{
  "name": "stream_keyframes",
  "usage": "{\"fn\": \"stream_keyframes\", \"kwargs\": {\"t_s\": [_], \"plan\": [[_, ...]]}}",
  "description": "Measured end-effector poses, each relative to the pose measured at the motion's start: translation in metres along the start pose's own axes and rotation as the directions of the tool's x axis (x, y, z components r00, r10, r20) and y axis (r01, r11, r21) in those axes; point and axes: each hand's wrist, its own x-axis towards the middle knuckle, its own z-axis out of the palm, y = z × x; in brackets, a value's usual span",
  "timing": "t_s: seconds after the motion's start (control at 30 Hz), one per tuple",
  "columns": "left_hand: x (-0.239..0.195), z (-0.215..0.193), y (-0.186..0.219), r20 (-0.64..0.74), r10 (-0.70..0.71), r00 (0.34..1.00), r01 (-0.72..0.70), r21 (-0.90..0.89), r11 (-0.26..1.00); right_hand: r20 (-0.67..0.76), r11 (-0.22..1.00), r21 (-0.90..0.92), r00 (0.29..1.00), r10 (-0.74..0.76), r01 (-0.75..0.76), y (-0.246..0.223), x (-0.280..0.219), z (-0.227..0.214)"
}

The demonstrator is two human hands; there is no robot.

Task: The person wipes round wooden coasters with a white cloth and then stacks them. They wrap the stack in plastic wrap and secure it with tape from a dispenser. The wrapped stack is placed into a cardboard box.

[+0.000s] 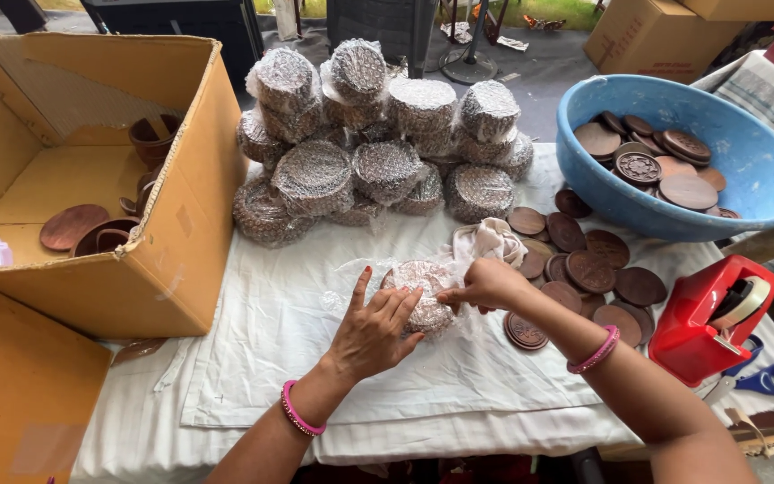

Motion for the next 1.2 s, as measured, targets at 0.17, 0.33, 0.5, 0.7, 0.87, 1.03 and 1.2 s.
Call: {"fn": "stream_keyframes", "kwargs": {"t_s": [0.17, 0.33, 0.5, 0.7, 0.87, 1.03, 1.2], "plan": [[-0.003, 0.013, -0.003, 0.031, -0.013, 0.999, 0.014, -0.044, 0.999, 0.154, 0.903, 0.42, 0.988, 0.022, -0.085, 0.035, 0.015, 0.036], [-0.007, 0.014, -0.002, 0.051, -0.057, 0.997, 0.06, -0.072, 0.996, 0.26, 0.689, 0.716, 0.958, -0.117, -0.11, 0.067, 0.028, 0.042], [-0.007, 0.019, 0.0, 0.037, -0.053, 0.998, 0.055, -0.062, 0.997, -0.299, 0.99, 0.123, 0.954, -0.027, 0.066, 0.044, -0.007, 0.019], [-0.007, 0.004, -0.003, -0.028, -0.072, 0.997, 0.067, -0.153, 0.986, -0.648, 0.767, -0.331, 0.459, -0.608, 0.55, 0.01, -0.002, 0.018], [-0.007, 0.002, -0.014, -0.044, -0.041, 0.998, 0.038, -0.079, 0.996, -0.363, 0.877, 0.152, 0.852, -0.378, 0.455, 0.016, 0.026, 0.027], [-0.006, -0.004, -0.03, -0.071, -0.026, 0.997, 0.03, 0.062, 0.998, -0.198, 0.939, 0.274, 0.968, -0.155, 0.207, 0.01, -0.002, 0.012], [-0.008, 0.004, -0.046, 0.017, -0.335, 0.942, 0.333, 0.079, 0.94, 0.086, 0.945, 0.326, 0.995, -0.055, 0.024, 0.015, -0.009, 0.002]]}}
